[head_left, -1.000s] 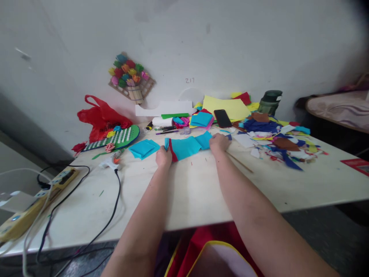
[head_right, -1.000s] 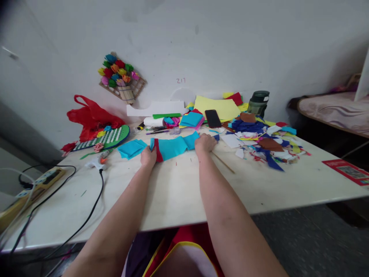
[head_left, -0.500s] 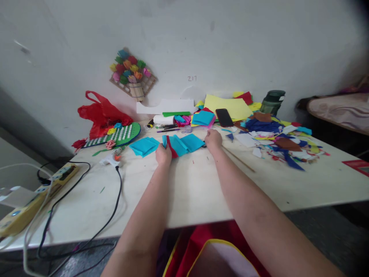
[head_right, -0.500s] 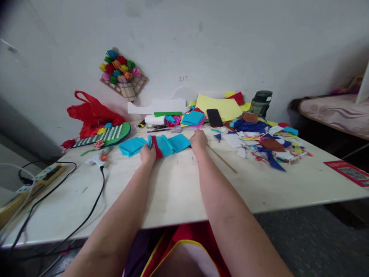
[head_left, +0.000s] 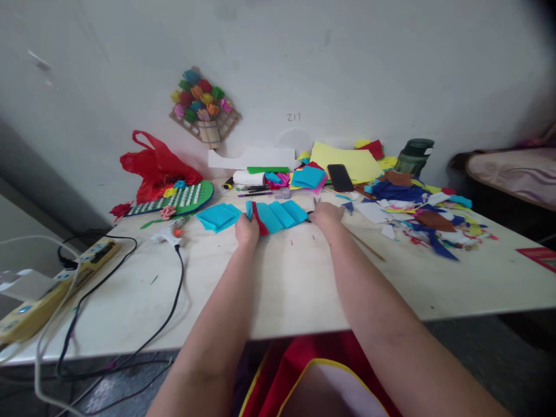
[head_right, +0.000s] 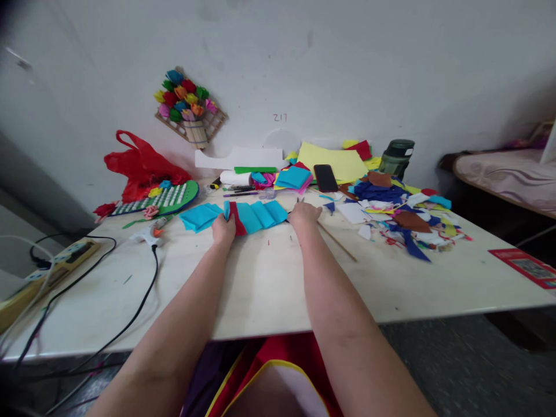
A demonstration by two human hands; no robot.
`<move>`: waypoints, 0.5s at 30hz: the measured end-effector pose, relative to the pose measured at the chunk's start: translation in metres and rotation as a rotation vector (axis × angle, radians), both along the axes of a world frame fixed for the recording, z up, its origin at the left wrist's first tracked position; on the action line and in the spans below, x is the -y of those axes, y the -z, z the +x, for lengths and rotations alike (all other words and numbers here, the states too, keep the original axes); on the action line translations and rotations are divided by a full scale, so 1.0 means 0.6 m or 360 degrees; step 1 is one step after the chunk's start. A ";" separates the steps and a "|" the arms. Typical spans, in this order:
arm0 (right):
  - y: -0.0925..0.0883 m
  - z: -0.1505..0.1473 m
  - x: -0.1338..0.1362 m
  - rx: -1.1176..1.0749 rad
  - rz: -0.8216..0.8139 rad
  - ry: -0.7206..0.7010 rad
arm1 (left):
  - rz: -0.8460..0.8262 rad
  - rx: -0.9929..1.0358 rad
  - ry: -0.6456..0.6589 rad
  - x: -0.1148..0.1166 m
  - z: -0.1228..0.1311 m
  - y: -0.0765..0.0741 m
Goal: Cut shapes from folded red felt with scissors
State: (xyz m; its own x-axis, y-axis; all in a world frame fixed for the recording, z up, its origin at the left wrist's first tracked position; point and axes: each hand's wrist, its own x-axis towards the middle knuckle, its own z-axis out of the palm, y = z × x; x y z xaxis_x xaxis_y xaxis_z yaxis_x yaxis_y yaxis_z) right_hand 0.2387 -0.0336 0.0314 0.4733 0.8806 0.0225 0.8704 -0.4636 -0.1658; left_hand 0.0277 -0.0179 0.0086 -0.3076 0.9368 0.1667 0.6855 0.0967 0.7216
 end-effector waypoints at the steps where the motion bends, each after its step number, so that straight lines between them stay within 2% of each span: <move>1: -0.001 -0.001 0.001 -0.0006 -0.0012 -0.0010 | -0.0003 0.0006 0.0002 0.000 0.000 0.000; 15: -0.003 -0.009 0.008 -0.0076 0.0269 0.0142 | 0.0071 0.0049 0.0020 -0.007 -0.003 0.007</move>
